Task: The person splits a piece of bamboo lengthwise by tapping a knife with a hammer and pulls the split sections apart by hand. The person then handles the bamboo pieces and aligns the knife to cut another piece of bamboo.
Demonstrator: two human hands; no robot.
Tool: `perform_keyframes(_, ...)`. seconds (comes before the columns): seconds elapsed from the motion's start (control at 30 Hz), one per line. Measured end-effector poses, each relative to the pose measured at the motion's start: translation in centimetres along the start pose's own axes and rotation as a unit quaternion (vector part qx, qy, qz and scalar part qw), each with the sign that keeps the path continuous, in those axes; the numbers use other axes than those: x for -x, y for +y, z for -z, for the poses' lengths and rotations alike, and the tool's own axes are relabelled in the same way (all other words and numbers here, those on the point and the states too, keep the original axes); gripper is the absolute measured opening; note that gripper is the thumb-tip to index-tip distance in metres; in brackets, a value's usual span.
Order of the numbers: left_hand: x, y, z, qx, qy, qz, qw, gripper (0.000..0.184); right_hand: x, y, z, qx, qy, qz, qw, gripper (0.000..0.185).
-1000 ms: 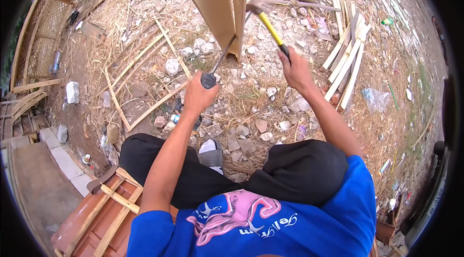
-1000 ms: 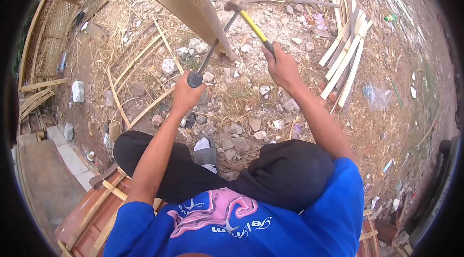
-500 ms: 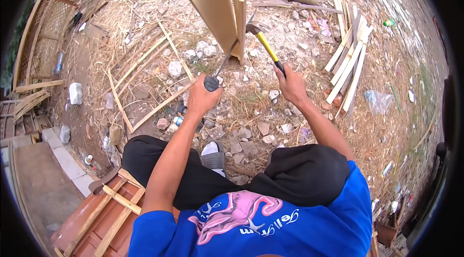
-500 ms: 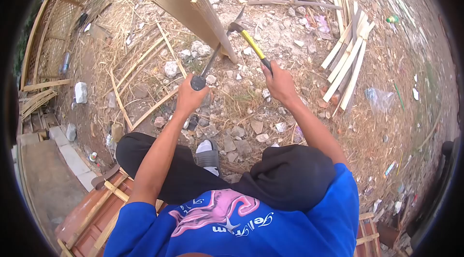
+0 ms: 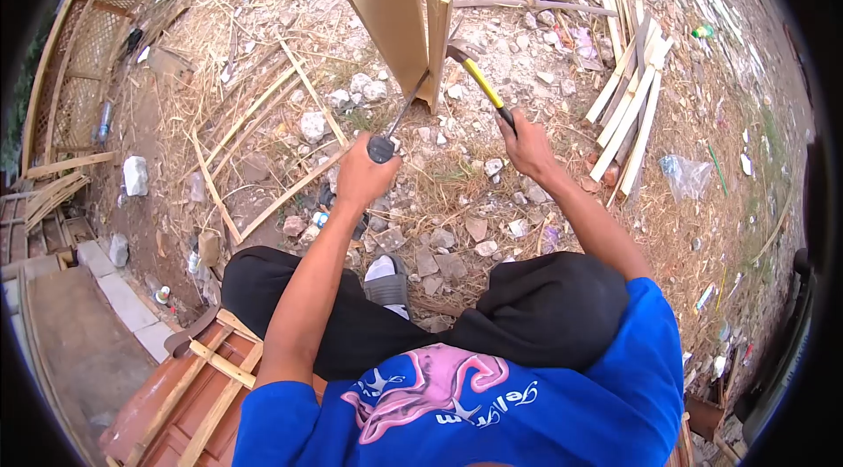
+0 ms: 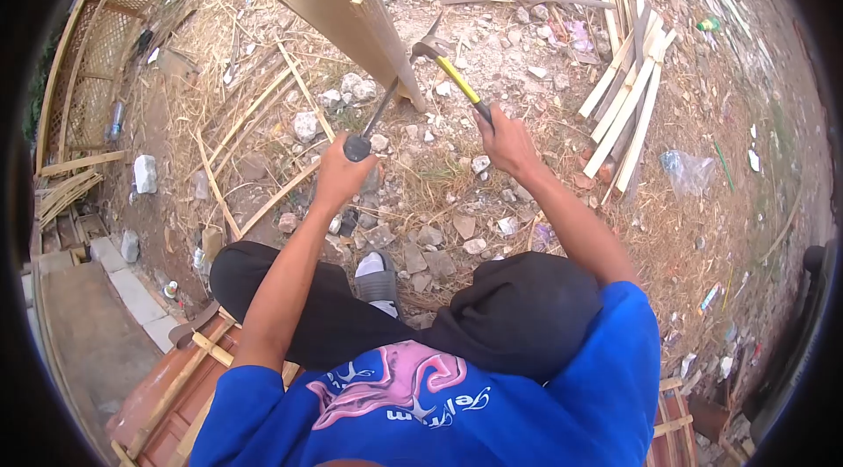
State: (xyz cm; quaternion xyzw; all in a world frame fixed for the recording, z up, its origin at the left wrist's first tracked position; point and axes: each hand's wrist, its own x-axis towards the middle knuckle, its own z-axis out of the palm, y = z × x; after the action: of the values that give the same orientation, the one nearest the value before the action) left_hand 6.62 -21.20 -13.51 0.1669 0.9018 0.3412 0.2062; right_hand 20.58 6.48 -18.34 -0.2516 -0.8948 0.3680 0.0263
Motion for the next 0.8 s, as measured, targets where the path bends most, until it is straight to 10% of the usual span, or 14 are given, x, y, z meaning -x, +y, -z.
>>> perform_keyframes(0.53, -0.1, -0.6, -0.1, 0.001, 0.021, -0.008, 1.0, 0.042, -0.2, -5.6, 5.4, -0.05, 0.086, 0.017, 0.995, 0.043)
perform_keyframes(0.8, -0.5, -1.2, -0.7, 0.005, 0.021, -0.013, 1.0, 0.035, -1.7, -8.0, 6.5, -0.479, 0.228, 0.293, 0.795, 0.031)
